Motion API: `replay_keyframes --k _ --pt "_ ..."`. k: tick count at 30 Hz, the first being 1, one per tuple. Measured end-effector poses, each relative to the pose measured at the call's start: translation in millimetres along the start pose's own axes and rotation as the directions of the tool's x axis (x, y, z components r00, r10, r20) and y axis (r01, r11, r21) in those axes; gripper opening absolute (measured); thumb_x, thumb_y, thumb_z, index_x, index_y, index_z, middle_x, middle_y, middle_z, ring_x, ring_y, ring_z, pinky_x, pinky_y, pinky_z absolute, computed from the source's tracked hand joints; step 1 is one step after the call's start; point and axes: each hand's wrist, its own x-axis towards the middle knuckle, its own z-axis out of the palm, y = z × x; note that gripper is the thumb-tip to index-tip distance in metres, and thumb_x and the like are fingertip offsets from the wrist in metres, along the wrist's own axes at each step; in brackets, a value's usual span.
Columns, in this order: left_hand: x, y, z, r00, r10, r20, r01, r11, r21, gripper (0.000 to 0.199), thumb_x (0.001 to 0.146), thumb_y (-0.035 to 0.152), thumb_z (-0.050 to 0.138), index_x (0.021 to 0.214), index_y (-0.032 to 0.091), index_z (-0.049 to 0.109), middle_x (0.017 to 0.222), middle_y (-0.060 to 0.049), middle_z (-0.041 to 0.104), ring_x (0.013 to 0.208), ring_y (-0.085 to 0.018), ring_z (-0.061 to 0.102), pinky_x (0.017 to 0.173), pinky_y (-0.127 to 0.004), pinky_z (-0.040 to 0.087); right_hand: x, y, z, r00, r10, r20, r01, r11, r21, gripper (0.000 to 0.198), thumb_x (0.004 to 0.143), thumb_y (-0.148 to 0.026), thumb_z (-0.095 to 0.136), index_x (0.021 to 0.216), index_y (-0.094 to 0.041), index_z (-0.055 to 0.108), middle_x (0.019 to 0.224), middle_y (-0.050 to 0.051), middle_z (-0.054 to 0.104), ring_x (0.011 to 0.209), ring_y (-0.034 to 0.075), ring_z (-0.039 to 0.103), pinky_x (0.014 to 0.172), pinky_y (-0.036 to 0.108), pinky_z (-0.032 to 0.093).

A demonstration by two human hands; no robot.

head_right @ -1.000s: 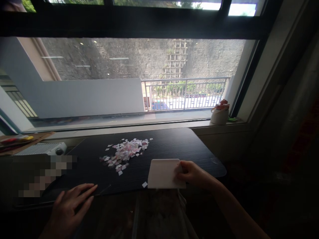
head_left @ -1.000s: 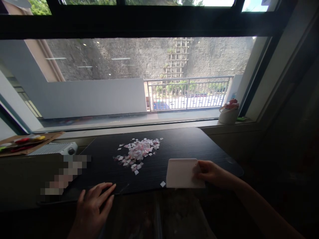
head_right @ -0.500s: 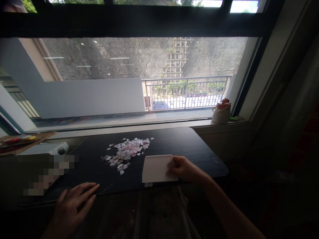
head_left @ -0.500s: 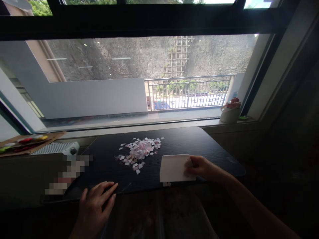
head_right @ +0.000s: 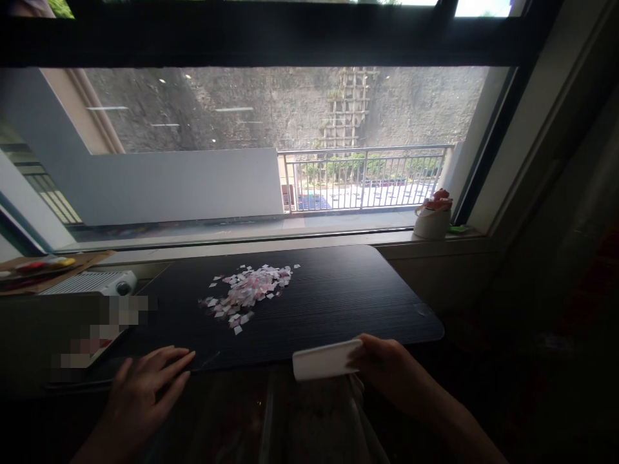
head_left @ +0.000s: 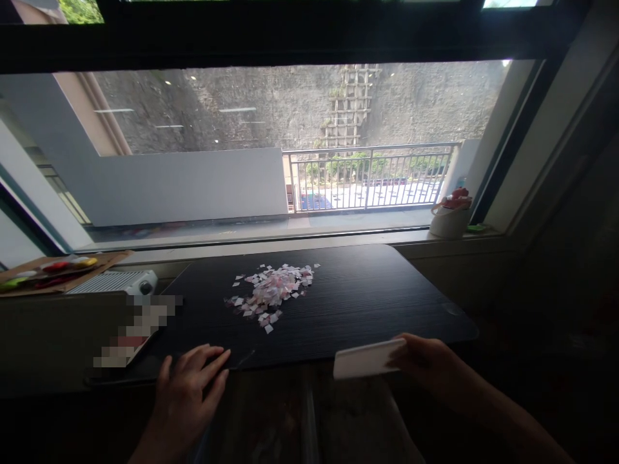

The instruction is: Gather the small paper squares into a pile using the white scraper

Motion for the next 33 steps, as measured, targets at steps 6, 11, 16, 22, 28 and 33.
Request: replay_keyframes --k 6,11,16,22,28,33 --pt "-0.9 -0.9 2.6 1.000 0.011 0.000 -0.011 1.000 -0.007 0.032 0.082 0.031 0.044 0.102 0.030 0.069 0.104 -0.005 0.068 0.105 -0.028 0.057 0.101 -0.060 0.025 -11.4 7.3 -6.1 0.999 0.011 -0.033 -0.012 1.000 -0.020 0.016 0.080 -0.031 0.058 0.073 -0.019 0.065 0.072 0.002 0.073 0.068 0.019 0.068 0.061 0.024 0.051" --pt "-0.3 5.0 -1.4 0.998 -0.004 0.063 0.006 0.999 -0.043 0.032 0.083 0.025 0.045 0.106 0.032 0.066 0.106 -0.004 0.067 0.107 -0.025 0.056 0.101 -0.060 0.027 4.2 -5.6 4.2 0.975 -0.013 -0.223 0.041 0.992 0.119 0.023 0.074 -0.043 0.066 0.074 -0.020 0.069 0.071 0.005 0.075 0.067 0.022 0.071 0.063 0.026 0.056" --pt "0.0 6.7 -3.5 0.996 -0.021 0.088 0.027 0.998 -0.062 0.032 0.082 0.022 0.048 0.108 0.032 0.065 0.108 -0.004 0.067 0.108 -0.025 0.056 0.099 -0.061 0.030 59.0 -42.3 47.1 0.957 -0.165 -0.239 0.199 0.972 0.125 0.016 0.079 -0.035 0.061 0.076 -0.020 0.066 0.082 0.006 0.076 0.076 0.022 0.072 0.070 0.029 0.057" --pt "-3.4 7.4 -2.9 0.993 -0.017 0.113 0.030 0.993 -0.111 0.033 0.084 0.021 0.047 0.112 0.031 0.062 0.112 -0.005 0.064 0.111 -0.025 0.054 0.100 -0.062 0.028 93.7 -60.5 63.7 0.959 -0.269 -0.087 0.260 0.961 -0.098 0.015 0.083 -0.028 0.052 0.085 -0.020 0.064 0.089 0.007 0.076 0.079 0.023 0.071 0.067 0.032 0.053" --pt "-1.1 12.3 -5.9 0.995 -0.023 0.100 0.037 0.990 -0.137 0.033 0.084 0.020 0.047 0.112 0.029 0.062 0.111 -0.006 0.064 0.112 -0.025 0.053 0.100 -0.063 0.026 91.1 -69.4 43.0 0.975 -0.194 -0.111 0.165 0.959 -0.229 0.013 0.082 -0.029 0.050 0.085 -0.024 0.062 0.091 0.005 0.075 0.080 0.024 0.070 0.067 0.033 0.050" --pt "-2.4 9.3 -5.2 0.991 -0.019 0.132 0.034 0.993 -0.117 0.033 0.085 0.022 0.046 0.113 0.031 0.061 0.113 -0.006 0.064 0.112 -0.025 0.054 0.099 -0.063 0.029 102.4 -80.2 53.8 0.969 -0.246 -0.031 0.234 0.948 -0.214 0.016 0.084 -0.028 0.047 0.084 -0.021 0.061 0.090 0.008 0.075 0.078 0.023 0.069 0.064 0.030 0.049"
